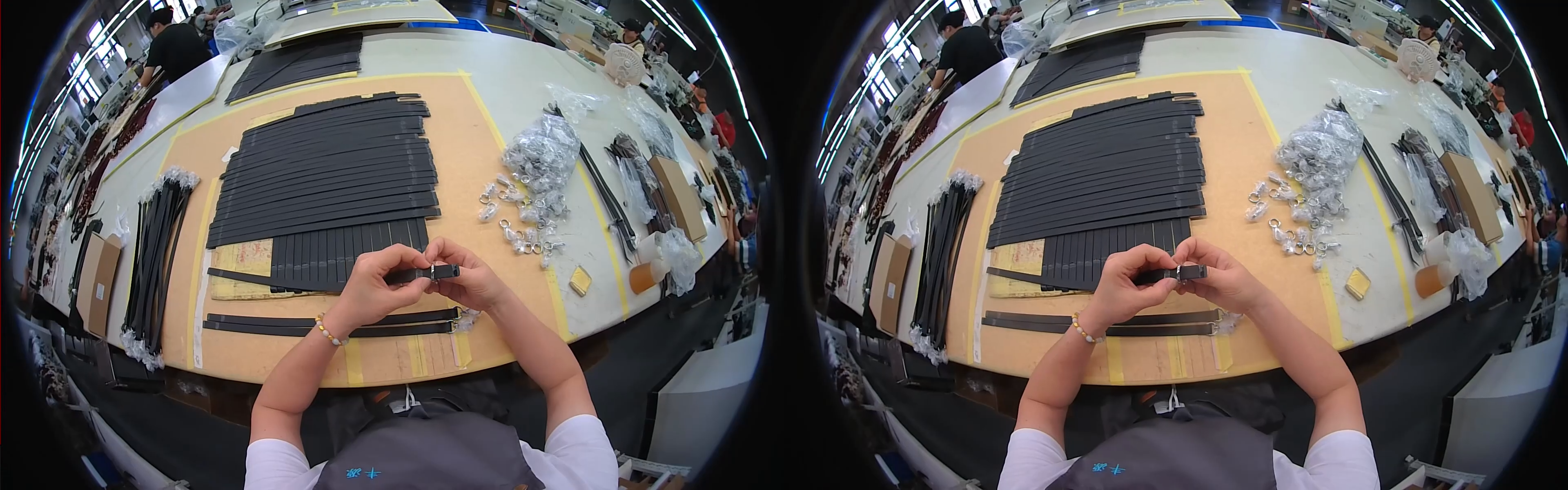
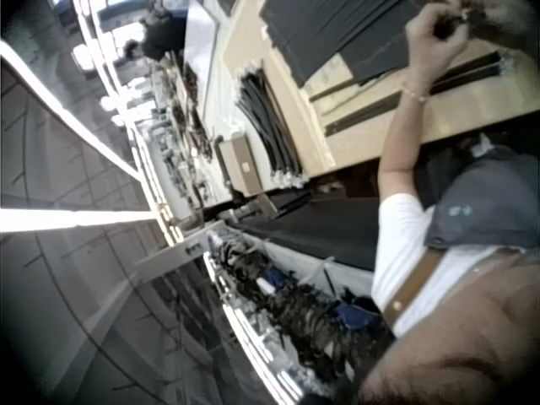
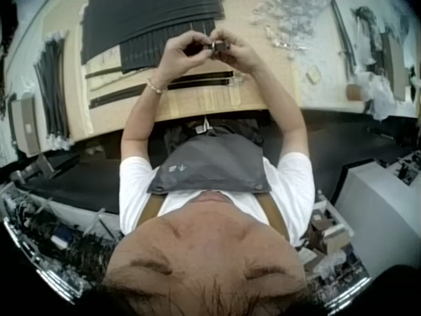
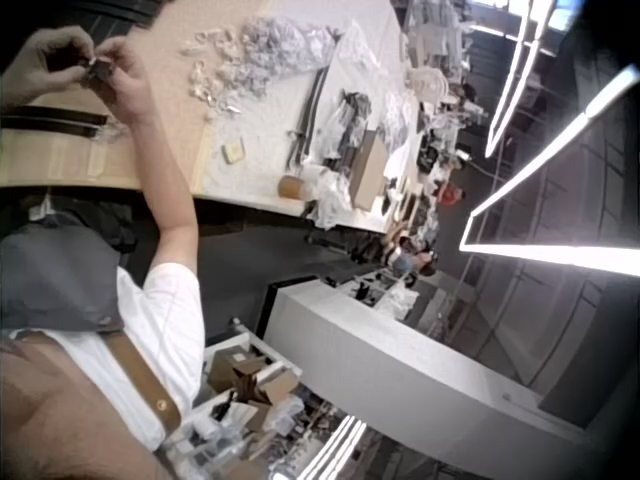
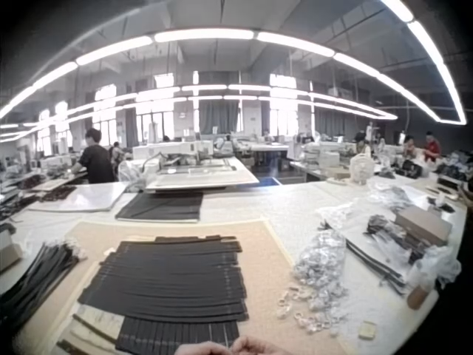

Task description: Attaching metal clips and rings to black leather-like straps at a workshop table.

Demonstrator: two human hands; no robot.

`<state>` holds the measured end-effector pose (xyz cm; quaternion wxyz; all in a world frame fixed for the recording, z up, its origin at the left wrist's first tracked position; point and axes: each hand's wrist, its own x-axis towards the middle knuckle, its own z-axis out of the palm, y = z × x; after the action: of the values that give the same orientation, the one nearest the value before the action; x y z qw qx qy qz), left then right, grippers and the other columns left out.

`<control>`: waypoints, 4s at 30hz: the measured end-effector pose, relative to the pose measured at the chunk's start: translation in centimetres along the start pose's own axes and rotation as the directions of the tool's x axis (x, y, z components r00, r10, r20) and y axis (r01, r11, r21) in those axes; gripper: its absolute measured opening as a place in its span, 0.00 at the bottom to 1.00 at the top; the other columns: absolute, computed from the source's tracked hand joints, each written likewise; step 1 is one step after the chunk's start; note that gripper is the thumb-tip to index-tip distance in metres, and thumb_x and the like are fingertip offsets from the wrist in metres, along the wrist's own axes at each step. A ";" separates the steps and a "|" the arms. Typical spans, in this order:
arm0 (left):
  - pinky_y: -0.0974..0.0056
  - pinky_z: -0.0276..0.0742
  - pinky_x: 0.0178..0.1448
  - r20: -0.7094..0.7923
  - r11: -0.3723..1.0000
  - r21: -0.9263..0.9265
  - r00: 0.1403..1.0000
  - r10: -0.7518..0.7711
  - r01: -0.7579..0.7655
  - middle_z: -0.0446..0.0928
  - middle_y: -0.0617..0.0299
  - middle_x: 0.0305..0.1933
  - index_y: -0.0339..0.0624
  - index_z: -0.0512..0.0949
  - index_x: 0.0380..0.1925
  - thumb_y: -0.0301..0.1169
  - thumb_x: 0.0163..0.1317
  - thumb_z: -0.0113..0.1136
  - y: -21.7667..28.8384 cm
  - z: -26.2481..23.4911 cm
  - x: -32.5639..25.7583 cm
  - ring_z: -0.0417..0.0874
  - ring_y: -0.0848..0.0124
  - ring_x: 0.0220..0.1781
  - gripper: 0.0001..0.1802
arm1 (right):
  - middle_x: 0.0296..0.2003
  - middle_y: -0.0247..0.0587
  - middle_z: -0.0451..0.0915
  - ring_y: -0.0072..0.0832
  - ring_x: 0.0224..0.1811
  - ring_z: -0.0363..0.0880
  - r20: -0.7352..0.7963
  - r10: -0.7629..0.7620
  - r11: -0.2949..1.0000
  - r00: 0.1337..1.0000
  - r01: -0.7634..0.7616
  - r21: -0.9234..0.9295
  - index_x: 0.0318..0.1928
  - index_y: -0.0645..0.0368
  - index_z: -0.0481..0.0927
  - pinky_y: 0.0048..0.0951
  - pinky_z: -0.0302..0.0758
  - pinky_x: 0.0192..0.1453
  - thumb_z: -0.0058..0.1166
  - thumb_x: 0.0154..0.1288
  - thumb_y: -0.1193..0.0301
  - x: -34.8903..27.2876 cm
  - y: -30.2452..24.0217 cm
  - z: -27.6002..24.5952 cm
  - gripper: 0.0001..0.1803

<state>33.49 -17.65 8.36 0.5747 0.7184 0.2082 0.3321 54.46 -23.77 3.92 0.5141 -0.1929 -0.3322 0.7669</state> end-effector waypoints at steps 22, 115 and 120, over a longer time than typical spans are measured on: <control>0.67 0.73 0.24 0.067 0.781 0.582 0.971 0.232 -0.227 0.79 0.64 0.26 0.43 0.85 0.35 0.23 0.51 0.72 0.5 0.2 -1.4 0.78 0.70 0.21 0.10 | 0.35 0.30 0.82 0.15 0.39 0.79 -0.166 0.072 0.890 0.983 -0.139 -0.434 0.44 0.62 0.80 0.21 0.76 0.44 0.63 0.67 0.70 -0.9 -0.4 1.0 0.10; 0.64 0.74 0.33 -0.200 0.680 0.717 0.980 -0.008 0.152 0.82 0.58 0.30 0.35 0.82 0.34 0.24 0.63 0.66 -2.4 -11.9 -10.4 0.79 0.67 0.26 0.04 | 0.25 0.39 0.82 0.26 0.30 0.81 -0.242 0.100 0.210 0.965 -0.258 -0.943 0.34 0.60 0.84 0.31 0.75 0.36 0.63 0.65 0.53 -3.1 -5.5 -1.3 0.20; 0.58 0.76 0.40 -0.155 0.505 0.859 0.983 0.097 0.086 0.78 0.56 0.31 0.37 0.79 0.33 0.26 0.61 0.68 -2.6 -12.2 -12.0 0.79 0.56 0.34 0.06 | 0.28 0.44 0.85 0.33 0.33 0.85 -0.241 0.069 0.064 0.968 -0.246 -0.967 0.38 0.59 0.87 0.34 0.78 0.39 0.63 0.65 0.54 -2.0 -3.9 0.1 0.19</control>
<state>16.68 -16.80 4.49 0.1181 0.8757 0.3954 0.2507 57.72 -24.69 6.65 0.1817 -0.5735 -0.7048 0.3760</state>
